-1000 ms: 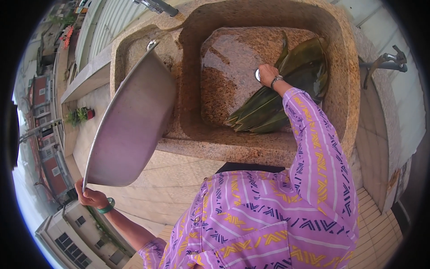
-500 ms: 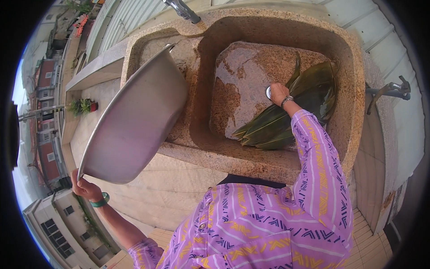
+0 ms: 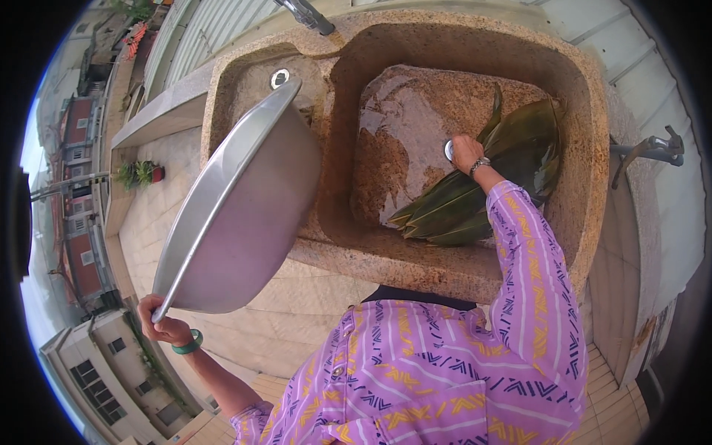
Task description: The person cleans a stack of bamboo leaves by hand in a basin and a sink. They first gather the leaves in a metal basin, then move them to a sink to rinse and wipe each leaf individually under running water before placing the cleaned leaves back into the basin.
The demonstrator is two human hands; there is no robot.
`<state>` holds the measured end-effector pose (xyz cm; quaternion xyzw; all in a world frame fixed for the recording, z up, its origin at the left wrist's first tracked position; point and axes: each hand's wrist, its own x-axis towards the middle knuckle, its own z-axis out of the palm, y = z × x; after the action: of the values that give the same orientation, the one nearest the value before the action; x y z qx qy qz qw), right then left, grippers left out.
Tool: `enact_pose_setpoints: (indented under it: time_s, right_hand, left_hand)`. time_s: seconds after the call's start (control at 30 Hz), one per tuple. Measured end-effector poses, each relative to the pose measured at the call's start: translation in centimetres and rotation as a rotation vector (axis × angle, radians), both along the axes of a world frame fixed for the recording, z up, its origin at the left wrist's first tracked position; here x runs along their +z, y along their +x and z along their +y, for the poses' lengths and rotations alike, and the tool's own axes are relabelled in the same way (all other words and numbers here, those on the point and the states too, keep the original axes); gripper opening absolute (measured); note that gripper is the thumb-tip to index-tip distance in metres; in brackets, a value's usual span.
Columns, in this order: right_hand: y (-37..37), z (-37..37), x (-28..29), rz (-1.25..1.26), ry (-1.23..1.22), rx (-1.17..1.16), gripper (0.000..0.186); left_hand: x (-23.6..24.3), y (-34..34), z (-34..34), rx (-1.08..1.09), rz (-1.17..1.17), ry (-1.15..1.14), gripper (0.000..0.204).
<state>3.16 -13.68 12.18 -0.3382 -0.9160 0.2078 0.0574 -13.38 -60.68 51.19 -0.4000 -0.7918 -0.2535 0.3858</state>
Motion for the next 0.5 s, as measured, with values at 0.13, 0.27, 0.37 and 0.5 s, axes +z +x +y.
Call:
enact_pose_setpoints:
  time_s: [0.13, 0.27, 0.37, 0.5]
  right_hand:
    - [0.1, 0.0, 0.3, -0.018, -0.002, 0.02, 0.018]
    - [0.1, 0.1, 0.0, -0.021, -0.03, 0.053, 0.021]
    - [-0.7, -0.4, -0.5, -0.02, -0.048, 0.035, 0.021]
    - [-0.3, -0.2, 1.8, 0.011, -0.073, 0.0, 0.026]
  left_hand:
    - [-3.4, 2.5, -2.0, -0.091, 0.017, 0.01, 0.066]
    - [-2.6, 1.3, -1.9, -0.022, -0.019, 0.002, 0.065]
    - [1.1, -0.7, 0.2, 0.089, -0.083, -0.063, 0.068]
    - [3.3, -1.2, 0.5, 0.035, -0.029, -0.125, 0.067]
